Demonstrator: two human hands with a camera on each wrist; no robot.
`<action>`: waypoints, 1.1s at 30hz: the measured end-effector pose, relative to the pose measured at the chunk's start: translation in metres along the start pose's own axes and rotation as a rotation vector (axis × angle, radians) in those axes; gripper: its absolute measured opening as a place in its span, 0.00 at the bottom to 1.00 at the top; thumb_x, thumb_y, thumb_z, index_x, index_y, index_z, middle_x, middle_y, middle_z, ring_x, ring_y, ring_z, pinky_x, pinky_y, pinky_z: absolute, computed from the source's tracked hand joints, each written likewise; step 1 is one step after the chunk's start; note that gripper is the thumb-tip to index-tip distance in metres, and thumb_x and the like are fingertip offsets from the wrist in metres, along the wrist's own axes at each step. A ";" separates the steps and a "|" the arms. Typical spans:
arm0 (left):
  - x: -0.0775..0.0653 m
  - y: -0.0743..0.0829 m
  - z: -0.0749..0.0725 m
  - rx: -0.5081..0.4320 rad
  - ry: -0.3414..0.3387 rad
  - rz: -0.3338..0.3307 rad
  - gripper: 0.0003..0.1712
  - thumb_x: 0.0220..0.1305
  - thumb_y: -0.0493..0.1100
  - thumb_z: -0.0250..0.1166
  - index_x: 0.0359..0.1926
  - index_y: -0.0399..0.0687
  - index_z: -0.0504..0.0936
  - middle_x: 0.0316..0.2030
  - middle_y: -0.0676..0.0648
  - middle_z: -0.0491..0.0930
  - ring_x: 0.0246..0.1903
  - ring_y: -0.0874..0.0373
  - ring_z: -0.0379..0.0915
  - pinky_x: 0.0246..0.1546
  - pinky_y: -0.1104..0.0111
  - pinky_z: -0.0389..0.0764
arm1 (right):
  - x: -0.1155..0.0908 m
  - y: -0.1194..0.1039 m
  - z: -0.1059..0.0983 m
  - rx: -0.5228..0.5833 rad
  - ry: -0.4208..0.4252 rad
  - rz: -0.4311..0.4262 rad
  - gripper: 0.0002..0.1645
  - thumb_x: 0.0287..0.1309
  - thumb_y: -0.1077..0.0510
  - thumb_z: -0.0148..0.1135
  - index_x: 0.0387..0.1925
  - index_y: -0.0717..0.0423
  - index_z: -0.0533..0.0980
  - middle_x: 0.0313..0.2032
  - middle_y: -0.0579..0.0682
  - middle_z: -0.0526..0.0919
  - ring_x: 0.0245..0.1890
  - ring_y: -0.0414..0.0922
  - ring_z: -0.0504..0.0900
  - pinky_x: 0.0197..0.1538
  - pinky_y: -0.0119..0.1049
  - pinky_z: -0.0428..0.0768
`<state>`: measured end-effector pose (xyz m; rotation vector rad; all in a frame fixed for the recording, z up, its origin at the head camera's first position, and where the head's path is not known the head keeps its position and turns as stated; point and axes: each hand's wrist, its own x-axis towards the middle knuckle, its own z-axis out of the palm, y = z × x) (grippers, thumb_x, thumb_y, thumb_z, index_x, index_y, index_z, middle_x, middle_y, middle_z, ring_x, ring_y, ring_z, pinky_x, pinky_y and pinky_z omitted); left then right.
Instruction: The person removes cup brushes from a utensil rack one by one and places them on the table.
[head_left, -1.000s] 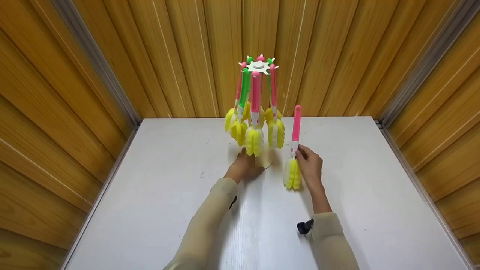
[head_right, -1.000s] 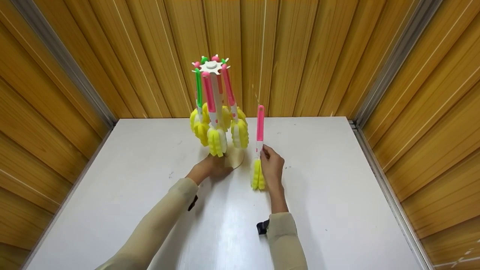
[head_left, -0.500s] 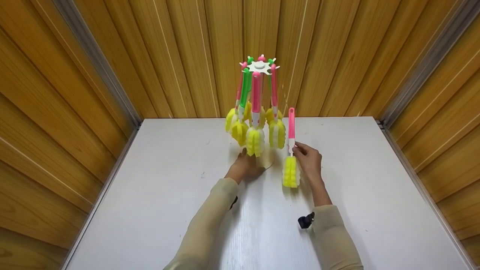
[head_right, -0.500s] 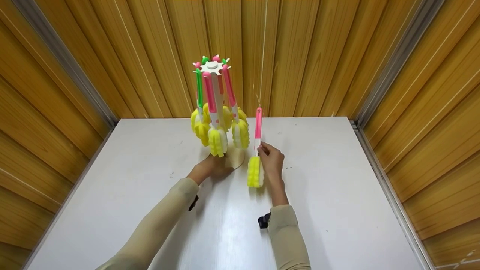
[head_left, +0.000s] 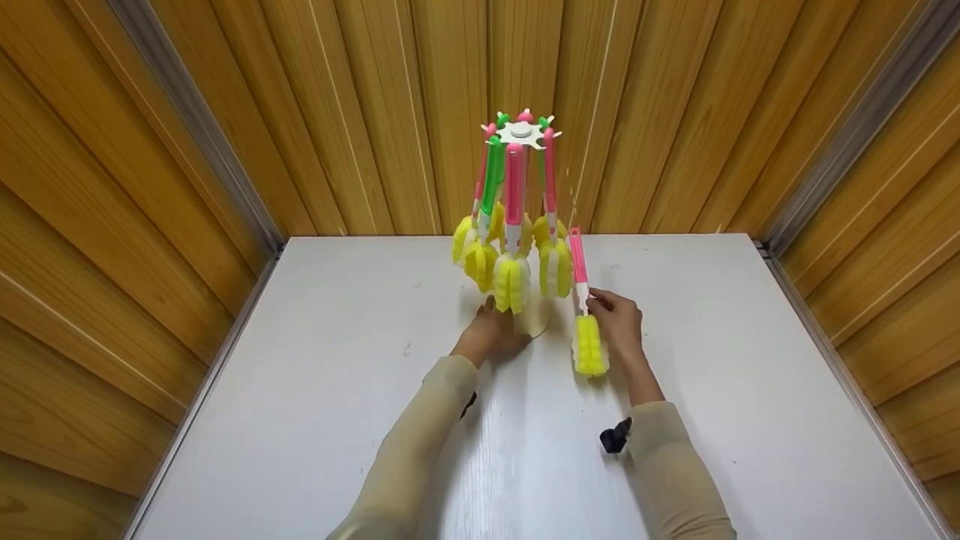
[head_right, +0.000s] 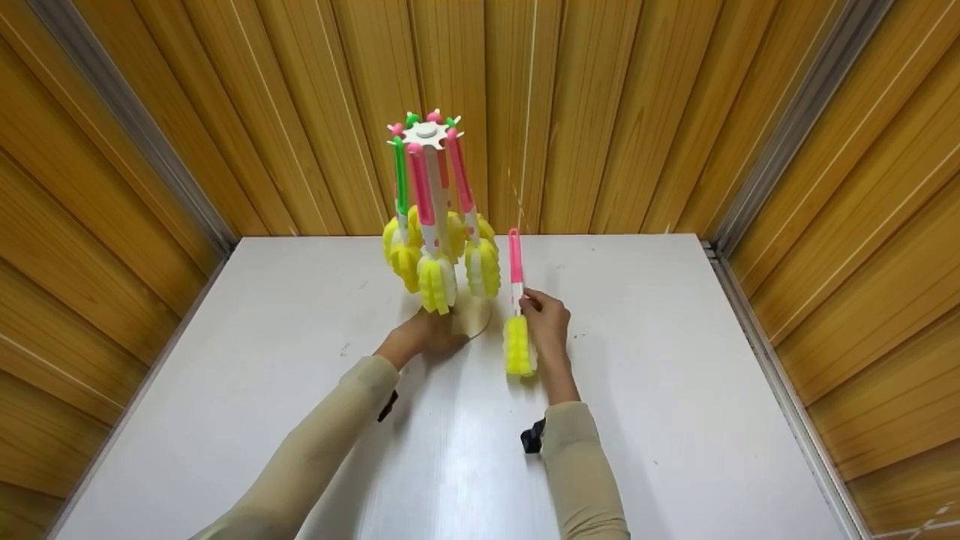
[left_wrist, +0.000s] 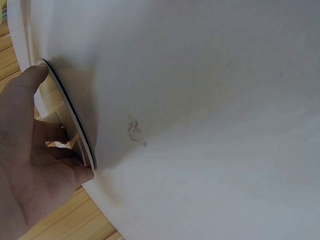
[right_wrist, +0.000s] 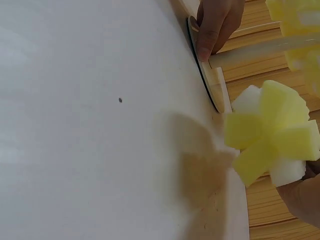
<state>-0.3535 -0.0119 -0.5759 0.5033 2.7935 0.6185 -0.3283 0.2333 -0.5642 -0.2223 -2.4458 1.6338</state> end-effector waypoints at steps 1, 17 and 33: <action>0.001 0.000 0.000 -0.005 -0.001 -0.006 0.52 0.66 0.58 0.67 0.79 0.45 0.48 0.76 0.39 0.57 0.78 0.42 0.44 0.77 0.52 0.48 | 0.001 0.001 0.000 0.001 -0.001 0.014 0.20 0.71 0.58 0.61 0.60 0.60 0.80 0.50 0.60 0.86 0.46 0.49 0.85 0.41 0.22 0.78; 0.005 0.001 0.000 -0.079 0.017 -0.033 0.52 0.62 0.55 0.72 0.78 0.63 0.49 0.76 0.49 0.57 0.76 0.49 0.49 0.77 0.51 0.50 | 0.011 0.022 0.013 -0.054 -0.057 0.129 0.21 0.73 0.57 0.58 0.62 0.62 0.78 0.53 0.62 0.85 0.51 0.52 0.83 0.53 0.38 0.80; 0.010 -0.001 0.002 -0.028 -0.003 -0.039 0.53 0.63 0.58 0.71 0.78 0.57 0.49 0.75 0.47 0.59 0.76 0.48 0.49 0.77 0.53 0.50 | 0.017 0.023 0.017 -0.007 -0.069 0.264 0.21 0.71 0.59 0.59 0.61 0.65 0.78 0.55 0.64 0.83 0.53 0.54 0.82 0.56 0.42 0.80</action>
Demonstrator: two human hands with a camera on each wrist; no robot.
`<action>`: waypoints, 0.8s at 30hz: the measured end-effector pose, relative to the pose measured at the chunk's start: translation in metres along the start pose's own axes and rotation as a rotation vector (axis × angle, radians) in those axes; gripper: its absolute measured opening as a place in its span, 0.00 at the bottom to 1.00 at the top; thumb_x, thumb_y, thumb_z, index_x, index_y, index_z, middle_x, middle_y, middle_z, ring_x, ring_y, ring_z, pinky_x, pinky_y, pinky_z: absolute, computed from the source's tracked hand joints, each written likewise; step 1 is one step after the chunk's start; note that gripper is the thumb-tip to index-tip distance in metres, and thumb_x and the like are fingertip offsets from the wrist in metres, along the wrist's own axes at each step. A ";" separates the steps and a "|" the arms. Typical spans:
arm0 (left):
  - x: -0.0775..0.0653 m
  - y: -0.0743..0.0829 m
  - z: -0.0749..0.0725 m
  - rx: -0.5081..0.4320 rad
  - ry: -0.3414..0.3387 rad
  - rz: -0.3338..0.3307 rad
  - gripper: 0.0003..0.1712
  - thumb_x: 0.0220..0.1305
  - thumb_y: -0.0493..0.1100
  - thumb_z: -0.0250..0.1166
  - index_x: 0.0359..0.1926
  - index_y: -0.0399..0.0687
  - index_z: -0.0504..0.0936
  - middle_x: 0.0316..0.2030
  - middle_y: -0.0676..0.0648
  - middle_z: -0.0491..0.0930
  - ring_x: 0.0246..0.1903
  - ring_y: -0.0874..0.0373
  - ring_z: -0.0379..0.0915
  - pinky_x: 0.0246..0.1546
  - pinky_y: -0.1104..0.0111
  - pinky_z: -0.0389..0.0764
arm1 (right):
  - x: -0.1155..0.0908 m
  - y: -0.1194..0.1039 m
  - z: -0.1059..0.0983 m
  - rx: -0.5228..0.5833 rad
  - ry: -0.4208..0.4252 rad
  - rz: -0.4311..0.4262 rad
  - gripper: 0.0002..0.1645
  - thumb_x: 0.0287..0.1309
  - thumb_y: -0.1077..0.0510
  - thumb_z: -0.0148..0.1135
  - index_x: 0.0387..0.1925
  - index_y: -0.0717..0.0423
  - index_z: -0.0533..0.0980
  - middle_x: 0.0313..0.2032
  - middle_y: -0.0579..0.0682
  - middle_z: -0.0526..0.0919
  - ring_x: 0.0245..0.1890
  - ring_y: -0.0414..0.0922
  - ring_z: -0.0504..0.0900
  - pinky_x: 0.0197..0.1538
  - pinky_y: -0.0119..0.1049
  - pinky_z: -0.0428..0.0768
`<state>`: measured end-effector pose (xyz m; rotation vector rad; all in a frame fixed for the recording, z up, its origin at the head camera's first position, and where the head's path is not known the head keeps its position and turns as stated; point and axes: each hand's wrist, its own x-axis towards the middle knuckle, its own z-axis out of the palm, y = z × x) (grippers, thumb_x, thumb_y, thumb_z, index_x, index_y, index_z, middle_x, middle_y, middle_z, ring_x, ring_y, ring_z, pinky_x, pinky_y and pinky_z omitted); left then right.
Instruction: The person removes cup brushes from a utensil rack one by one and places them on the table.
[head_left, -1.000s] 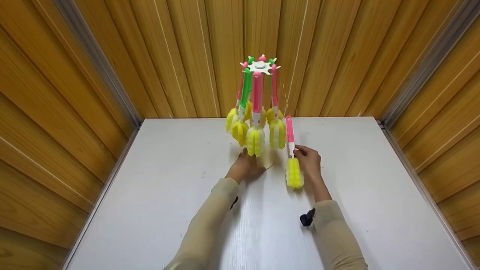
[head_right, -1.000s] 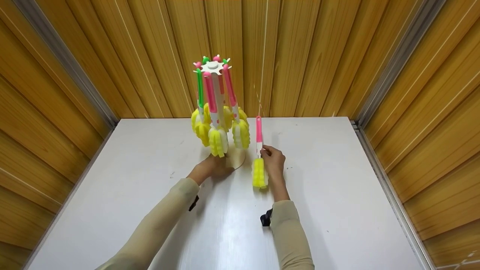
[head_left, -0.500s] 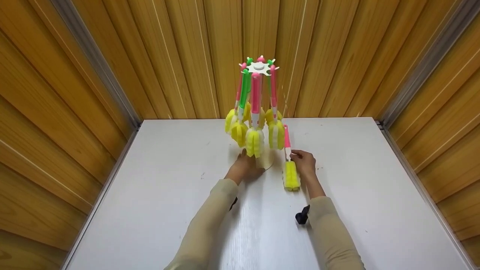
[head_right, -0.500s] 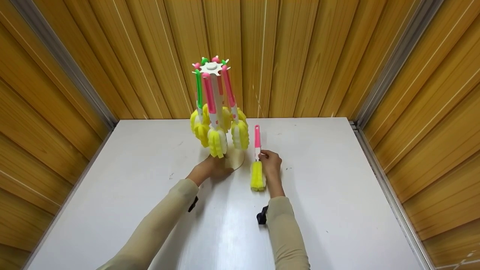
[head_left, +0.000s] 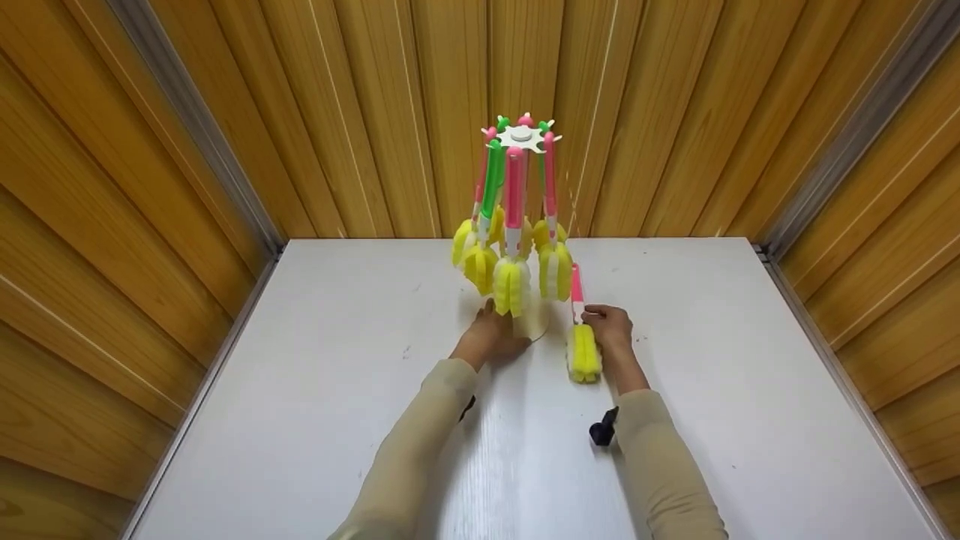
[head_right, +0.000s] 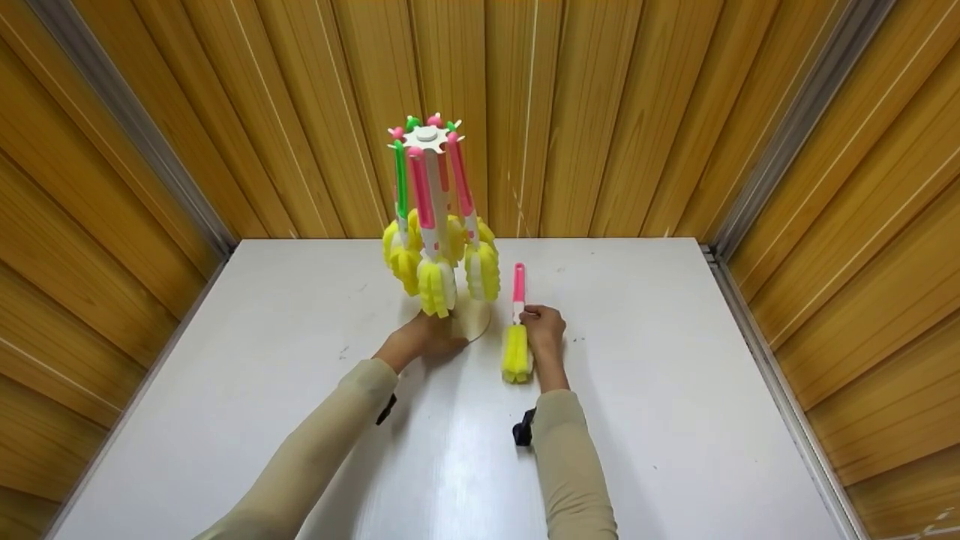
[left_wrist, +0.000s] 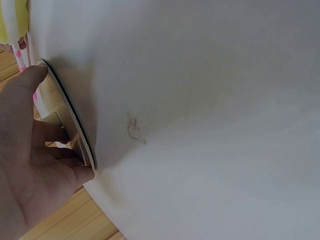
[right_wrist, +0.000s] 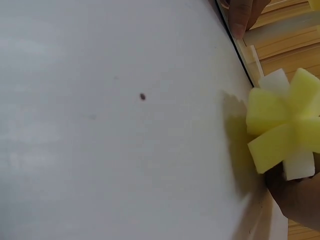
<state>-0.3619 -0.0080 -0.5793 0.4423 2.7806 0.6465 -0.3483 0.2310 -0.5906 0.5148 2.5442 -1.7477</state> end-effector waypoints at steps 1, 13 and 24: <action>0.000 0.000 0.000 -0.010 0.002 -0.004 0.53 0.63 0.58 0.71 0.78 0.58 0.49 0.75 0.48 0.59 0.76 0.49 0.50 0.77 0.53 0.50 | 0.001 0.000 0.000 0.012 -0.005 0.024 0.21 0.71 0.58 0.59 0.61 0.64 0.78 0.56 0.64 0.83 0.53 0.54 0.82 0.57 0.41 0.80; -0.001 0.001 -0.002 -0.025 0.013 -0.013 0.53 0.62 0.58 0.72 0.78 0.59 0.49 0.75 0.47 0.58 0.75 0.49 0.50 0.77 0.53 0.49 | 0.004 0.002 -0.003 0.088 0.012 0.085 0.21 0.67 0.58 0.65 0.57 0.66 0.80 0.55 0.63 0.83 0.49 0.50 0.82 0.55 0.39 0.80; -0.003 -0.001 0.001 0.020 0.014 0.018 0.51 0.64 0.59 0.69 0.78 0.50 0.51 0.71 0.40 0.62 0.73 0.47 0.51 0.77 0.53 0.50 | 0.004 0.010 0.000 0.137 0.063 0.101 0.19 0.65 0.56 0.67 0.53 0.62 0.82 0.46 0.57 0.86 0.41 0.46 0.82 0.45 0.33 0.81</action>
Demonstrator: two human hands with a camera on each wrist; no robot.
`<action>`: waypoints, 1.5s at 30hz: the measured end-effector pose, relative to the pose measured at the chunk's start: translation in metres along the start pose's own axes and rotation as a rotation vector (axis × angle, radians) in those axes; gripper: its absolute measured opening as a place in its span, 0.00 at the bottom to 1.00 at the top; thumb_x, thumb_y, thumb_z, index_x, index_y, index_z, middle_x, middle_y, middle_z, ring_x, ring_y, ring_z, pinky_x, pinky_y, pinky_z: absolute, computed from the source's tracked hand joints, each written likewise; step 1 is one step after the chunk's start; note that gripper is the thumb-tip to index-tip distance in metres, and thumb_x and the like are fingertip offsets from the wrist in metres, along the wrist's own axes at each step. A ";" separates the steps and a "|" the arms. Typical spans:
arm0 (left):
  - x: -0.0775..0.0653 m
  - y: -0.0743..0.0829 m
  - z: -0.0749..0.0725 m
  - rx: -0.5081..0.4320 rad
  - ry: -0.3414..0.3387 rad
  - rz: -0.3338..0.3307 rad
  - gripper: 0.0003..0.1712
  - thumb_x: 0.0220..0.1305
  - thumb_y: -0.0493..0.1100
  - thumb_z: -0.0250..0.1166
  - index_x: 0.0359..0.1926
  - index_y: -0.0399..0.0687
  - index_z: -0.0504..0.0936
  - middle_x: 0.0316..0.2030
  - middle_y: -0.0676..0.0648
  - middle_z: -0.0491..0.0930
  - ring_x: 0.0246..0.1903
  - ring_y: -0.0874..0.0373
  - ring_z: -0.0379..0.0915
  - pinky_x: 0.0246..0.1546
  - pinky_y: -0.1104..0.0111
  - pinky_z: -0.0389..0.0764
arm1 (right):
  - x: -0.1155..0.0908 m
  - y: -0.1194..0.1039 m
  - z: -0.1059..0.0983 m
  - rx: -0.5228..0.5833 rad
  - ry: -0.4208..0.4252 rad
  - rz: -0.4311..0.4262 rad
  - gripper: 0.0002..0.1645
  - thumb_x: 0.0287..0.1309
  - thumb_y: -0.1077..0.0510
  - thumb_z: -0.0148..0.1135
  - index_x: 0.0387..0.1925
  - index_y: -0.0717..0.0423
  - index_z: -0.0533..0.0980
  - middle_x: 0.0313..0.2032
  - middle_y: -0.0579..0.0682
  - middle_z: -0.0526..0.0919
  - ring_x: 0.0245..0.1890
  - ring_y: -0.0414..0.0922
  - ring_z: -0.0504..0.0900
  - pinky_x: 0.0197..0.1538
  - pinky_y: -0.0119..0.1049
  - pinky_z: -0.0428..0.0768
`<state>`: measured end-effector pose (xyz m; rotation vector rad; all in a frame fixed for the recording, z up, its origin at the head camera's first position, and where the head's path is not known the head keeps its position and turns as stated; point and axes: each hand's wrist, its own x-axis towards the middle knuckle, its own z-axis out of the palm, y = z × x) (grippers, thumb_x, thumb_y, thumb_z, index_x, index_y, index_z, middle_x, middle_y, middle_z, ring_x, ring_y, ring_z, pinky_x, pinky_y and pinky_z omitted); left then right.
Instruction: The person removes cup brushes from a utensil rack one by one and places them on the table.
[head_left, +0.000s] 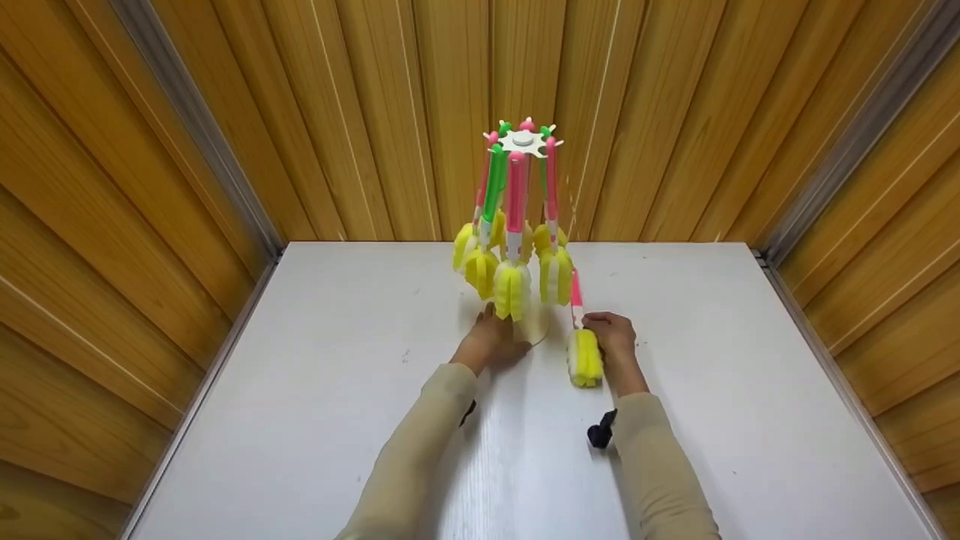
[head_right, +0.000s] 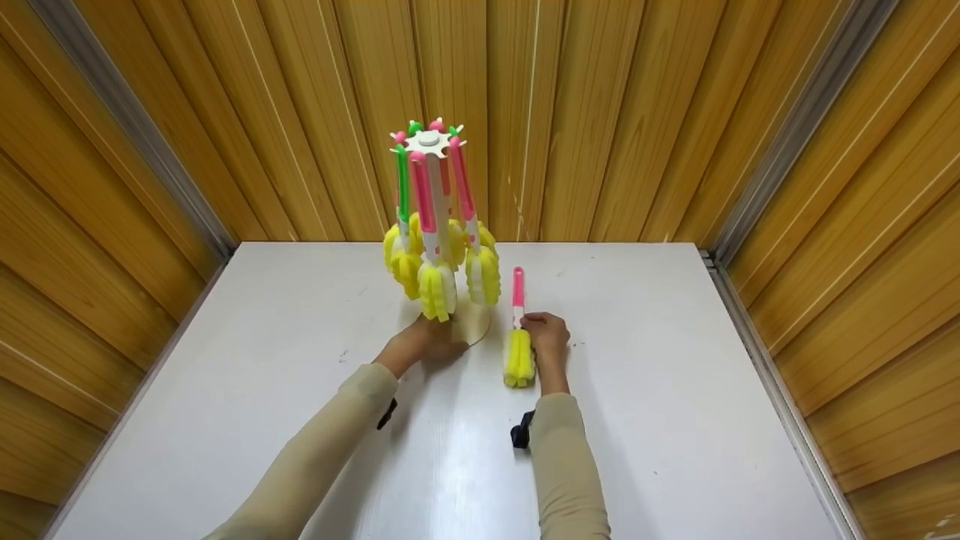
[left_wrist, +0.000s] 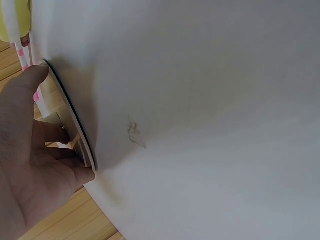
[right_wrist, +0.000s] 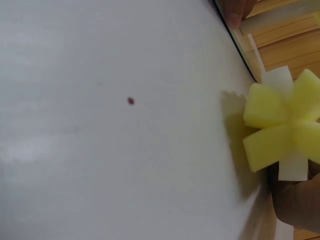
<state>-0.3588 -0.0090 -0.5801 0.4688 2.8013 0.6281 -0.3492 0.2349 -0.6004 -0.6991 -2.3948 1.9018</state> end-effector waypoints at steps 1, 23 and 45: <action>0.000 0.000 0.000 -0.011 -0.002 -0.006 0.52 0.64 0.58 0.70 0.78 0.52 0.51 0.71 0.42 0.62 0.73 0.48 0.51 0.77 0.53 0.49 | 0.000 0.000 0.000 -0.002 -0.003 0.004 0.19 0.66 0.56 0.67 0.54 0.62 0.82 0.48 0.58 0.86 0.43 0.47 0.82 0.47 0.35 0.81; -0.003 0.006 -0.003 -0.042 -0.004 -0.018 0.53 0.63 0.57 0.72 0.78 0.56 0.50 0.72 0.46 0.61 0.73 0.48 0.52 0.77 0.51 0.49 | -0.004 0.000 -0.005 -0.004 -0.044 -0.009 0.21 0.68 0.54 0.64 0.58 0.61 0.80 0.53 0.59 0.83 0.47 0.48 0.81 0.51 0.36 0.80; 0.003 0.001 0.001 -0.002 -0.022 -0.029 0.52 0.64 0.59 0.69 0.79 0.53 0.49 0.73 0.45 0.60 0.75 0.48 0.49 0.77 0.53 0.48 | -0.055 -0.101 -0.004 0.003 0.108 -0.643 0.15 0.71 0.64 0.55 0.54 0.57 0.82 0.50 0.52 0.86 0.51 0.45 0.83 0.57 0.39 0.82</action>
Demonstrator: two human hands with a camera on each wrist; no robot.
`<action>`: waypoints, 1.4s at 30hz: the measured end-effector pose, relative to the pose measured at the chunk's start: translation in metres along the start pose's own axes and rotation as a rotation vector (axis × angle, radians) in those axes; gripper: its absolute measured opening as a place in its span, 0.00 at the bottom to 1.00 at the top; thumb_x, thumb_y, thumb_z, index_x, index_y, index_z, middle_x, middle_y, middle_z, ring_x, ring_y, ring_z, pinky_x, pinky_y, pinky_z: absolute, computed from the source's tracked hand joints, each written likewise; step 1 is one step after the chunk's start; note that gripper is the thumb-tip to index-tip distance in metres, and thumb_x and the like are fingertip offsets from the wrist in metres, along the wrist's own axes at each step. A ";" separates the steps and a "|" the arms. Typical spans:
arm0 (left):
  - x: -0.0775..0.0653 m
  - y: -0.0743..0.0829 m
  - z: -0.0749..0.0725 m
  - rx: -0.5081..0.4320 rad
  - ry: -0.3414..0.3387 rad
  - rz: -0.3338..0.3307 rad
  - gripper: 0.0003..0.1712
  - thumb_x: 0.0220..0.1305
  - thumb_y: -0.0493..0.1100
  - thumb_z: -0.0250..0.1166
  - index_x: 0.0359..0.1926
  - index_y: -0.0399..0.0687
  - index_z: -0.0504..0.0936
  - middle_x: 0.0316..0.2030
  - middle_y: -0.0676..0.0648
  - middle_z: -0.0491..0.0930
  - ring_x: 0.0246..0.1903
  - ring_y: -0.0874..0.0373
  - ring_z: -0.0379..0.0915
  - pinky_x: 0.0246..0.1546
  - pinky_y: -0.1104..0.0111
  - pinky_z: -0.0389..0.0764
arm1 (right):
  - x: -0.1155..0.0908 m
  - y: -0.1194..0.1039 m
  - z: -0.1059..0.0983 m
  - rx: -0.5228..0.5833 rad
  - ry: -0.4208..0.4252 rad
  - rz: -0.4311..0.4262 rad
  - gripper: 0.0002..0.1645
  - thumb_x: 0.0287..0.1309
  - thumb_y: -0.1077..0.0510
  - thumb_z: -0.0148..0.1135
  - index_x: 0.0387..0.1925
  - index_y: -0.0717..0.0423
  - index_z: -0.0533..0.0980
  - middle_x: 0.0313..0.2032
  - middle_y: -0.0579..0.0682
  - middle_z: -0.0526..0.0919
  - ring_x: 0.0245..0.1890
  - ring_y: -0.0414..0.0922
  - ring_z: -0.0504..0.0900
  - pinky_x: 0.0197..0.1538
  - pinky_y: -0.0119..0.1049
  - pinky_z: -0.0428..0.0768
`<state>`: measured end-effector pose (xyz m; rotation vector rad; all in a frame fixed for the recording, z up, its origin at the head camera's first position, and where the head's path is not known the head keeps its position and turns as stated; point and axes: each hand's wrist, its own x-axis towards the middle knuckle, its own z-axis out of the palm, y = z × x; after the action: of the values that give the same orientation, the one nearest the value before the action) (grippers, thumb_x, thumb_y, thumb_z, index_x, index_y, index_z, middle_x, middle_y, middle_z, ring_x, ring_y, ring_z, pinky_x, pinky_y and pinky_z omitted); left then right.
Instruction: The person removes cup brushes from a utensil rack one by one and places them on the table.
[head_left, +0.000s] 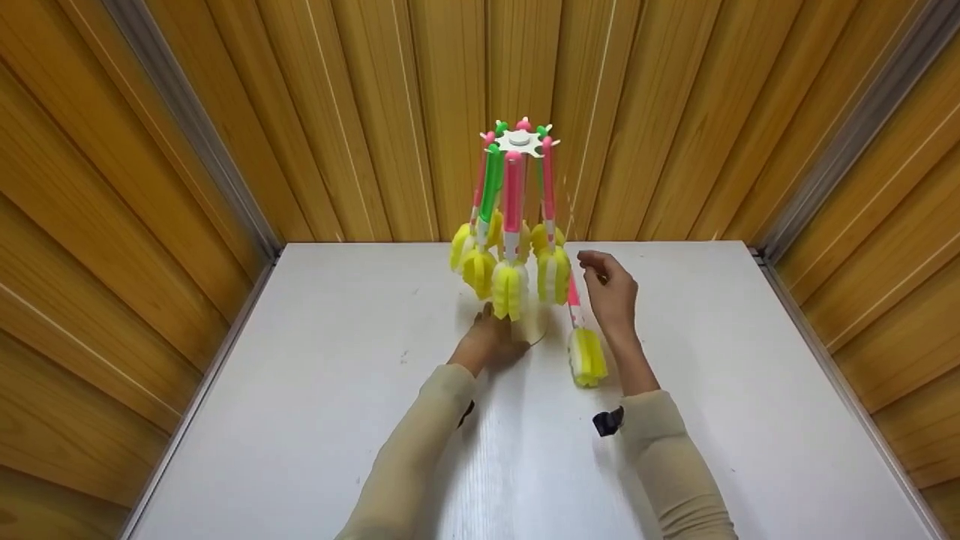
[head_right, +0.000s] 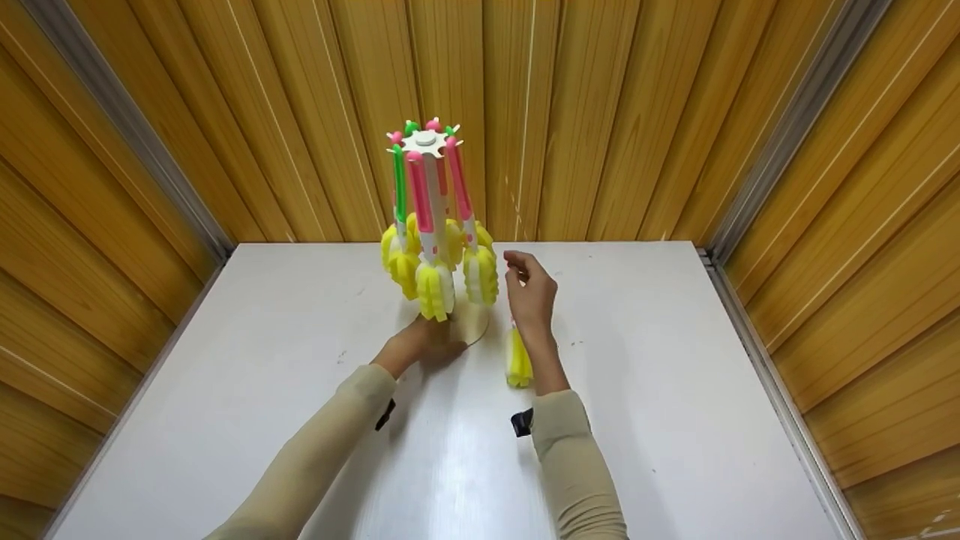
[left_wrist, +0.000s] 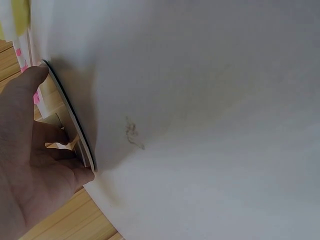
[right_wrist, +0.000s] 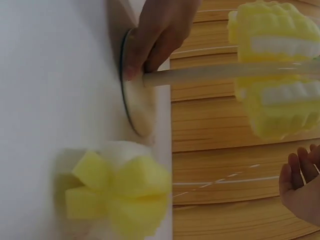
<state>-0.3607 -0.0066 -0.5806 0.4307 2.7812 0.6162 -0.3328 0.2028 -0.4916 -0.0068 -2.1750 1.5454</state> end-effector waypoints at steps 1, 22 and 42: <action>0.000 0.000 0.000 -0.004 0.001 0.000 0.52 0.64 0.59 0.69 0.79 0.53 0.50 0.73 0.44 0.61 0.74 0.48 0.50 0.77 0.53 0.49 | 0.001 -0.005 0.001 0.013 0.002 -0.020 0.15 0.70 0.64 0.56 0.53 0.56 0.82 0.50 0.52 0.87 0.51 0.44 0.83 0.56 0.37 0.81; -0.008 -0.001 0.000 -0.046 0.037 0.037 0.52 0.63 0.58 0.71 0.78 0.55 0.49 0.71 0.42 0.59 0.73 0.49 0.53 0.77 0.53 0.51 | 0.010 -0.068 0.010 0.214 -0.149 -0.172 0.25 0.65 0.68 0.64 0.62 0.71 0.74 0.58 0.67 0.80 0.60 0.62 0.78 0.65 0.55 0.74; -0.004 -0.001 0.001 -0.027 0.030 0.039 0.51 0.65 0.57 0.69 0.78 0.53 0.49 0.75 0.43 0.58 0.76 0.45 0.46 0.77 0.51 0.48 | 0.008 -0.102 0.015 0.204 -0.197 -0.129 0.27 0.66 0.69 0.63 0.65 0.68 0.71 0.59 0.65 0.79 0.60 0.57 0.78 0.63 0.48 0.77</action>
<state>-0.3566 -0.0087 -0.5807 0.4750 2.7953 0.6738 -0.3192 0.1539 -0.4013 0.3586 -2.1043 1.7480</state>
